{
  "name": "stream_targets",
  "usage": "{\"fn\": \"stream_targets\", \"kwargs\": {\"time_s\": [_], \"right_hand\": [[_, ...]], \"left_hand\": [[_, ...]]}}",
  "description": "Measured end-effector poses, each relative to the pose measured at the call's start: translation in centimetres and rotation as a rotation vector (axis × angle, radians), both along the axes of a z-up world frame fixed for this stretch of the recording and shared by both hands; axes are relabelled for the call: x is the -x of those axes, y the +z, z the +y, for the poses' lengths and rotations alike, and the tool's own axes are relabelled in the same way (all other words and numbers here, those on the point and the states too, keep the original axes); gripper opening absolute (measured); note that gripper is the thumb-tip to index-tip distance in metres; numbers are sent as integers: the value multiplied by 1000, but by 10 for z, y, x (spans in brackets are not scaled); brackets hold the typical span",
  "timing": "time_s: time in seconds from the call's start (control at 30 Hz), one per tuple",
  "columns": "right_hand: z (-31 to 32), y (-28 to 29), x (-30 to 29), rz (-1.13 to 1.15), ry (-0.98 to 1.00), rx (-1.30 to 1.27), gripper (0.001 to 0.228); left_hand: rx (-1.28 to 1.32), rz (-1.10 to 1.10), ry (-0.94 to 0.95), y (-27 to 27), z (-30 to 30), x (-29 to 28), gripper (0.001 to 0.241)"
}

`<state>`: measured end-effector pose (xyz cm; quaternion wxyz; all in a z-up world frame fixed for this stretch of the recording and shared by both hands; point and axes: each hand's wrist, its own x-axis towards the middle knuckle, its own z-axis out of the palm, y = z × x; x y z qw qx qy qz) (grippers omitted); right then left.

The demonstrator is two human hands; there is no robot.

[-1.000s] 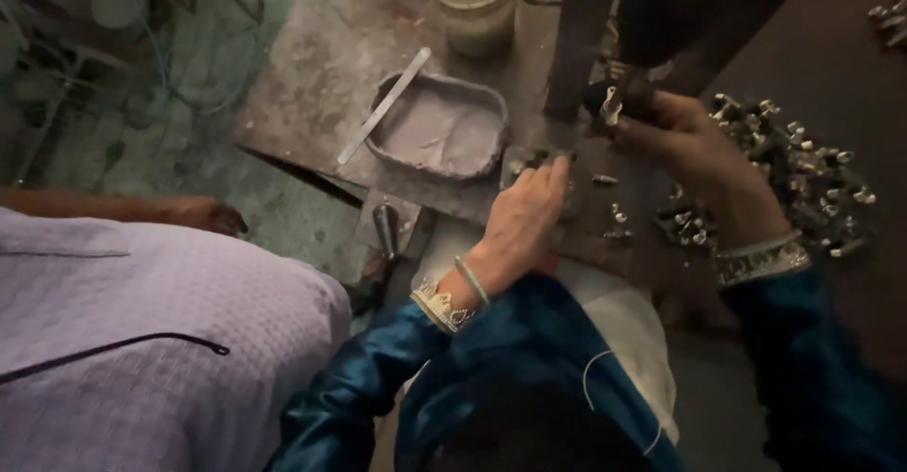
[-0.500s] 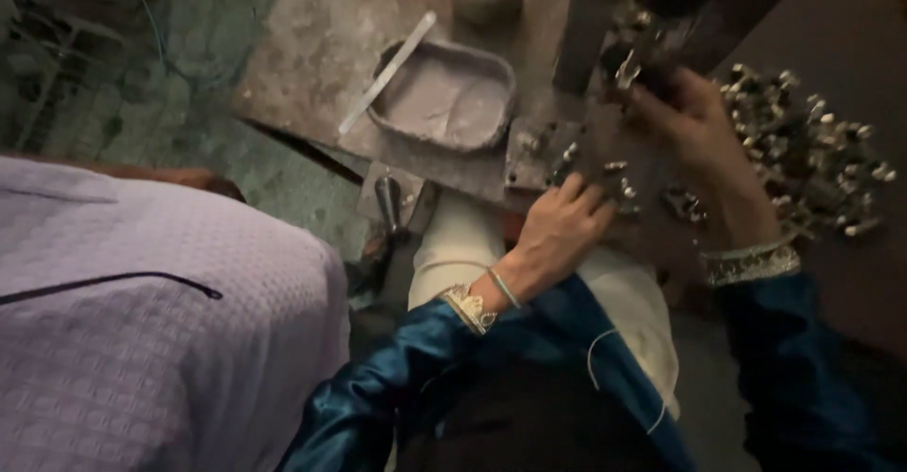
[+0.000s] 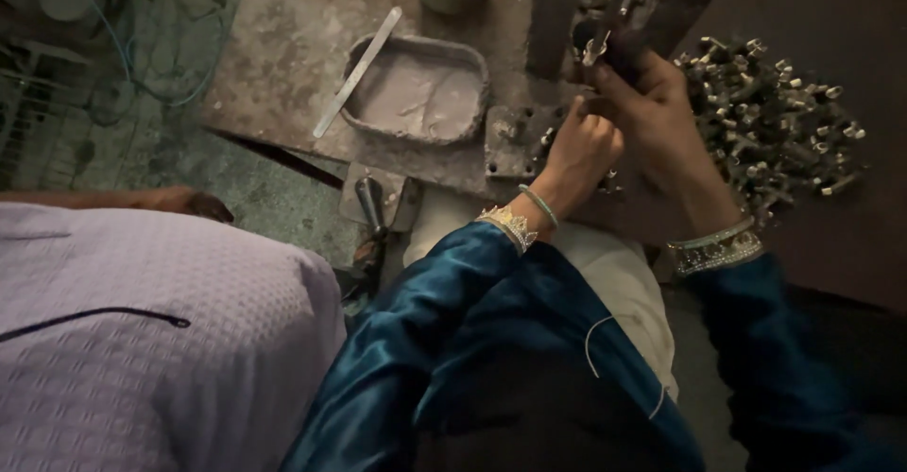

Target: The person repeatedly picks small metal components from a pile, applies a paste from a tray, and presses them into a vertical fixture. The person then removes the pressed components and places them into a nearby container, continuing the cycle.

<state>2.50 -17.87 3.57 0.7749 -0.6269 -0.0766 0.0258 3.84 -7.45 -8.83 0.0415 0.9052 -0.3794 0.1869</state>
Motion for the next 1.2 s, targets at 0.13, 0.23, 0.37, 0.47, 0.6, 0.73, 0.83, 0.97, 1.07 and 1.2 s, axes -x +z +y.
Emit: {"fn": "stream_targets", "kwargs": {"time_s": [0.13,0.23,0.37,0.47,0.6,0.73,0.83,0.97,1.07,1.2], "right_hand": [[6,9,3,-15,1,-29,23],[9,15,6,-16,-9,14,24],[6,10,5,15,-19,27,24],[6,6,4,16,-21,2,23],[6,8,5,16,-20,-4,23],[8,14,8,39,-5,-23,24],[9,15,8,14,-17,43,24],[11,18,9,-14,-22,52,24],[9,15,9,19,-28,51,25],[4,4,7,13,-20,42,25]], "left_hand": [[-2,-114,-7,12,7,11,14],[-29,-121,-16,22,12,17,15],[-58,-87,-18,30,14,21,18],[-54,-90,-12,29,15,23,20],[-32,-103,0,32,17,25,22],[-43,-96,12,26,15,24,20],[-36,-147,19,30,16,22,19],[-4,-159,-23,20,17,20,21],[80,-119,-28,19,21,25,30],[215,-16,-36,37,33,38,44]]}}
